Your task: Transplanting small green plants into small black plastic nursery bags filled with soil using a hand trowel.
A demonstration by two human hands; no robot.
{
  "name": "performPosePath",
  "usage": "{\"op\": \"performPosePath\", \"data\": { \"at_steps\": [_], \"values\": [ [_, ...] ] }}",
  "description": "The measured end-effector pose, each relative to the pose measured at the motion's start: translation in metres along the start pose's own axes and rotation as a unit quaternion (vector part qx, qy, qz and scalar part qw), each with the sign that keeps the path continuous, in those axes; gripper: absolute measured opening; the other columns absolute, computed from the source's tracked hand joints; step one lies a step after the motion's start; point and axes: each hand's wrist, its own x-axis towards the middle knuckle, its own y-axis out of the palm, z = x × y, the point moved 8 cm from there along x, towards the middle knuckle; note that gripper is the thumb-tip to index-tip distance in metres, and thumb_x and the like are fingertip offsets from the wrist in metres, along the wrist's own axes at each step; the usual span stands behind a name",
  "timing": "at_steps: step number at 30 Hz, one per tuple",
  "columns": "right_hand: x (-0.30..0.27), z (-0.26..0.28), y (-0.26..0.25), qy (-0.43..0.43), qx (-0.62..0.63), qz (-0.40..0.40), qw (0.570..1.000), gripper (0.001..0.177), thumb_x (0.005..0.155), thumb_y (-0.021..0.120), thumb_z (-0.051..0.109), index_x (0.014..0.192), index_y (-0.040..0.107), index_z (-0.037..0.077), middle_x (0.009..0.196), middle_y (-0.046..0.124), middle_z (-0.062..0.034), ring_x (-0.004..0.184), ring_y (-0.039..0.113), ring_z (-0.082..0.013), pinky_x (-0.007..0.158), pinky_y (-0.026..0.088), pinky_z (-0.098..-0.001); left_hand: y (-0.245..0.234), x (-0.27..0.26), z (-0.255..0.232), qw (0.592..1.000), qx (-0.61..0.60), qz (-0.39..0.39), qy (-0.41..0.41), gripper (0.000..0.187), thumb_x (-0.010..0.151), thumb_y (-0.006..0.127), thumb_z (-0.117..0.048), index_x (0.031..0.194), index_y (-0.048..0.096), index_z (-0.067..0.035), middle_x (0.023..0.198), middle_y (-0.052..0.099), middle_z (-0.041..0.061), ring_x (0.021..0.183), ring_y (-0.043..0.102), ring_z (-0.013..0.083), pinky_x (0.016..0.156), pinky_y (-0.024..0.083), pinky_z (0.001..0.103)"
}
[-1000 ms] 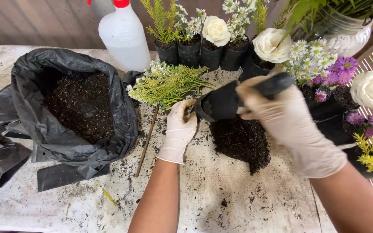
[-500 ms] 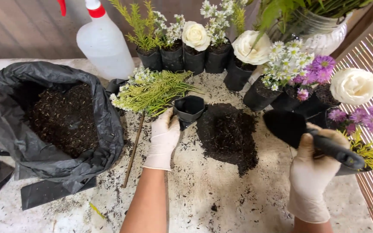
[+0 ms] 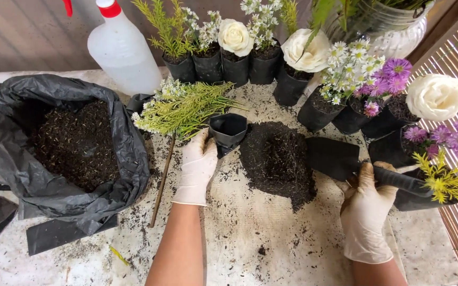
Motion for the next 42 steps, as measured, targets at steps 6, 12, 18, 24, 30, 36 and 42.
{"op": "performPosePath", "data": {
  "at_steps": [6,12,18,24,30,36,42],
  "values": [
    [-0.001,-0.003,0.001,0.041,0.04,-0.009,0.998,0.019,0.1,0.072,0.02,0.106,0.054,0.021,0.117,0.063,0.0011,0.101,0.073,-0.0237,0.071,0.07,-0.0387,-0.001,-0.001,-0.004,0.998,-0.041,-0.012,0.05,0.042,0.09,0.052,-0.01,0.129,0.067,-0.009,0.123,0.074,0.012,0.112,0.07,0.0272,0.106,0.05,0.037],
    [-0.003,-0.016,-0.007,0.112,0.106,-0.072,0.985,0.034,0.097,0.071,0.016,0.124,0.05,0.017,0.122,0.075,-0.0076,0.095,0.08,-0.0265,0.07,0.072,-0.0455,-0.003,-0.001,-0.003,0.998,-0.027,-0.019,0.052,0.042,0.089,0.052,-0.01,0.128,0.068,-0.009,0.123,0.074,0.013,0.113,0.069,0.029,0.105,0.049,0.037],
    [-0.01,0.0,0.005,0.12,0.133,-0.088,0.98,0.033,0.095,0.073,0.018,0.124,0.057,0.018,0.121,0.079,-0.0078,0.107,0.08,-0.0277,0.079,0.07,-0.0527,-0.004,-0.002,-0.009,0.998,-0.022,-0.01,0.061,0.043,0.089,0.051,-0.009,0.129,0.067,-0.009,0.122,0.074,0.013,0.112,0.07,0.0304,0.105,0.05,0.039],
    [-0.02,0.012,0.027,0.159,0.158,-0.099,0.97,0.029,0.095,0.073,0.013,0.117,0.054,0.017,0.114,0.079,-0.0064,0.104,0.081,-0.0217,0.084,0.07,-0.052,-0.004,-0.002,-0.012,0.999,-0.002,-0.001,0.05,0.042,0.09,0.05,-0.011,0.128,0.068,-0.01,0.121,0.075,0.013,0.11,0.071,0.0324,0.104,0.051,0.04],
    [-0.035,0.028,0.078,0.178,0.056,-0.001,0.982,0.02,0.1,0.065,0.022,0.113,0.05,0.019,0.125,0.074,-0.0048,0.112,0.077,-0.0225,0.076,0.067,-0.0354,-0.003,-0.003,-0.011,0.996,-0.011,-0.014,0.089,0.041,0.088,0.051,-0.011,0.125,0.069,-0.011,0.118,0.076,0.013,0.107,0.072,0.0321,0.099,0.052,0.04],
    [-0.06,0.052,0.143,0.139,-0.011,0.115,0.983,0.024,0.104,0.061,0.026,0.122,0.047,0.02,0.119,0.06,-0.0052,0.112,0.068,-0.0226,0.087,0.069,-0.037,-0.008,-0.006,-0.015,0.997,-0.014,-0.039,0.063,0.03,0.091,0.06,-0.007,0.117,0.074,-0.015,0.105,0.075,0.017,0.107,0.07,0.0378,0.096,0.055,0.048],
    [-0.054,0.055,0.183,0.052,-0.12,0.182,0.975,0.019,0.105,0.063,0.025,0.116,0.049,0.018,0.113,0.059,-0.006,0.099,0.07,-0.0193,0.081,0.069,-0.0331,-0.004,-0.002,-0.01,0.997,-0.016,-0.028,0.068,0.031,0.092,0.059,-0.007,0.119,0.073,-0.014,0.106,0.075,0.017,0.107,0.07,0.0384,0.096,0.055,0.047]
  ]
}}
